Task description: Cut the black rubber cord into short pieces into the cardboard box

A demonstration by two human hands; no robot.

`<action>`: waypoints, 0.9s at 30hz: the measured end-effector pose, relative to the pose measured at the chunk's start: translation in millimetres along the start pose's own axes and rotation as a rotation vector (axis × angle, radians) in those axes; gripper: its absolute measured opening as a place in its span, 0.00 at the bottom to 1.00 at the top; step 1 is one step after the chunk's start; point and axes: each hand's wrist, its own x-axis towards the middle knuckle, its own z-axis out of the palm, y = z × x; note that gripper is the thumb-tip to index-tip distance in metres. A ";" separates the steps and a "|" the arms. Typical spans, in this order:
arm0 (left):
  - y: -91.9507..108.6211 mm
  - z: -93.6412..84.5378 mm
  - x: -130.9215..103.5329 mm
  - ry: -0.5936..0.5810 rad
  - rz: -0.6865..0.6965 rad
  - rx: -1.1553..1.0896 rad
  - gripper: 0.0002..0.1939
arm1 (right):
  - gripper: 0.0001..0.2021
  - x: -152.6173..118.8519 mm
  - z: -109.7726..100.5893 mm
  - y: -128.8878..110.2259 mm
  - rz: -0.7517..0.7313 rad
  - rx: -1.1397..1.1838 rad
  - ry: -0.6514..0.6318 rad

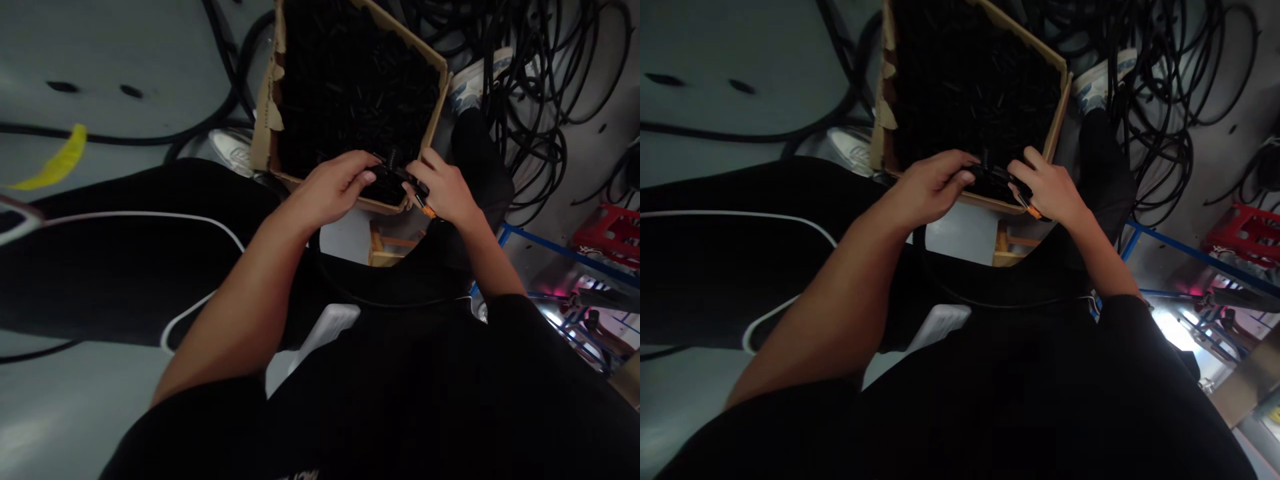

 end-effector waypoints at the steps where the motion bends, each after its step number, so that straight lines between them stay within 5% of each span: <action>1: -2.1 2.6 -1.9 -0.006 0.034 -0.010 0.25 | 0.17 -1.8 -3.6 -4.2 -0.021 -0.048 -0.025; 7: -15.5 12.9 -9.3 0.102 0.185 -0.127 0.27 | 0.17 3.7 -13.1 -25.5 -0.111 -0.255 -0.119; 18: -51.7 6.1 -10.6 0.370 0.207 -0.484 0.33 | 0.14 -23.0 16.3 16.5 -0.014 -0.131 -0.080; 27: -66.8 22.9 3.4 0.398 0.273 -0.792 0.39 | 0.12 -31.2 34.3 -15.2 0.062 0.132 -0.022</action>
